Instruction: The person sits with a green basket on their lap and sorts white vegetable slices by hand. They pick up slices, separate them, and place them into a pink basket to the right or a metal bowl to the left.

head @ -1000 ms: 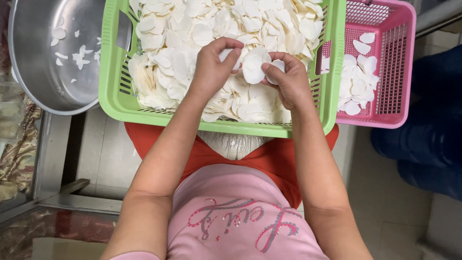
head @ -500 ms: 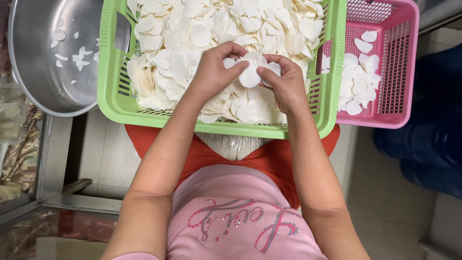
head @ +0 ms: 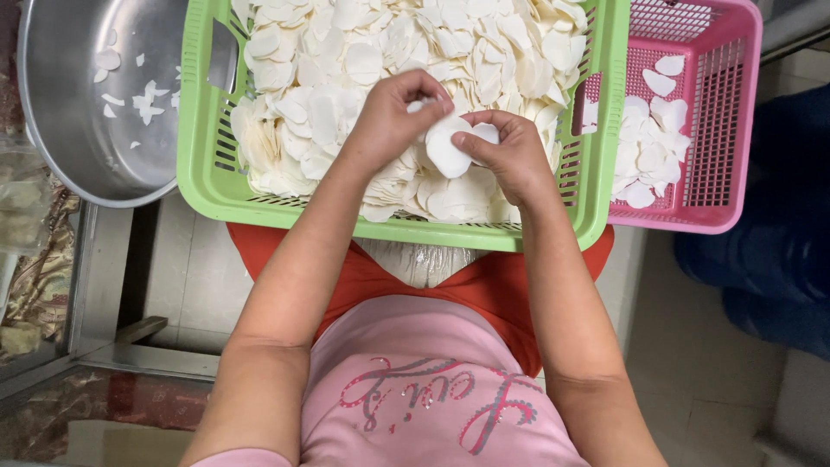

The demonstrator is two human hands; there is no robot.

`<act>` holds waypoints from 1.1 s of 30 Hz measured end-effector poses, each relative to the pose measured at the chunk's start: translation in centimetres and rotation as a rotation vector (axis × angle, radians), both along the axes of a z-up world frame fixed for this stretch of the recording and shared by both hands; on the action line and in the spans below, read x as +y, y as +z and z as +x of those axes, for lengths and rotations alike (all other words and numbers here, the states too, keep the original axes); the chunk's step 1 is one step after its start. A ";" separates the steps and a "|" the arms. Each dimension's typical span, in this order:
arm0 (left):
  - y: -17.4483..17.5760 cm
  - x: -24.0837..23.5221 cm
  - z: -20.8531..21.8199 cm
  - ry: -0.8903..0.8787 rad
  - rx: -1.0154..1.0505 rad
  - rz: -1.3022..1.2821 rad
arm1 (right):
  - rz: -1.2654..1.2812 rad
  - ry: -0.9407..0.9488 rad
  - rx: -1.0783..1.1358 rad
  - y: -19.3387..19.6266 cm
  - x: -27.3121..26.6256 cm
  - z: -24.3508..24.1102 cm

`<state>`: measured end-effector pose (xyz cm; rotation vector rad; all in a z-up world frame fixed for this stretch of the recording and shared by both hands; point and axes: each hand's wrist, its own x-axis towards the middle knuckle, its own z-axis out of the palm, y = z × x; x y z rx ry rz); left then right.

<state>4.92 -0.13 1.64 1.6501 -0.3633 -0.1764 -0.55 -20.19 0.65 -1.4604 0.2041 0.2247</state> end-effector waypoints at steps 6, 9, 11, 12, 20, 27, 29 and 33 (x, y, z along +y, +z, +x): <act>-1.4 -0.8 -0.1 0.223 0.434 -0.591 | 0.218 -0.204 0.220 -1.6 -0.2 0.5; -1.0 -1.6 -1.0 0.181 0.347 -0.720 | 0.339 -0.253 0.245 -1.5 0.0 0.5; -0.2 -2.4 -1.7 0.173 0.316 -0.682 | 0.410 -0.272 0.242 -0.9 0.6 0.6; 0.1 -2.8 -2.0 0.166 0.285 -0.645 | 0.480 -0.289 0.240 -0.6 0.9 0.6; 2.6 -3.6 -4.1 0.065 -0.089 -0.275 | 0.812 -0.268 0.189 -2.0 1.6 -0.6; 0.6 -1.4 -1.5 0.199 0.126 -0.655 | 1.003 -0.274 0.299 -2.7 1.6 -0.7; 0.4 1.5 -0.7 0.261 0.094 -0.701 | 1.037 -0.281 0.322 -3.2 1.0 -0.9; 0.1 10.3 0.9 0.561 -0.034 -0.588 | 1.547 0.009 0.344 -5.0 -0.5 -0.8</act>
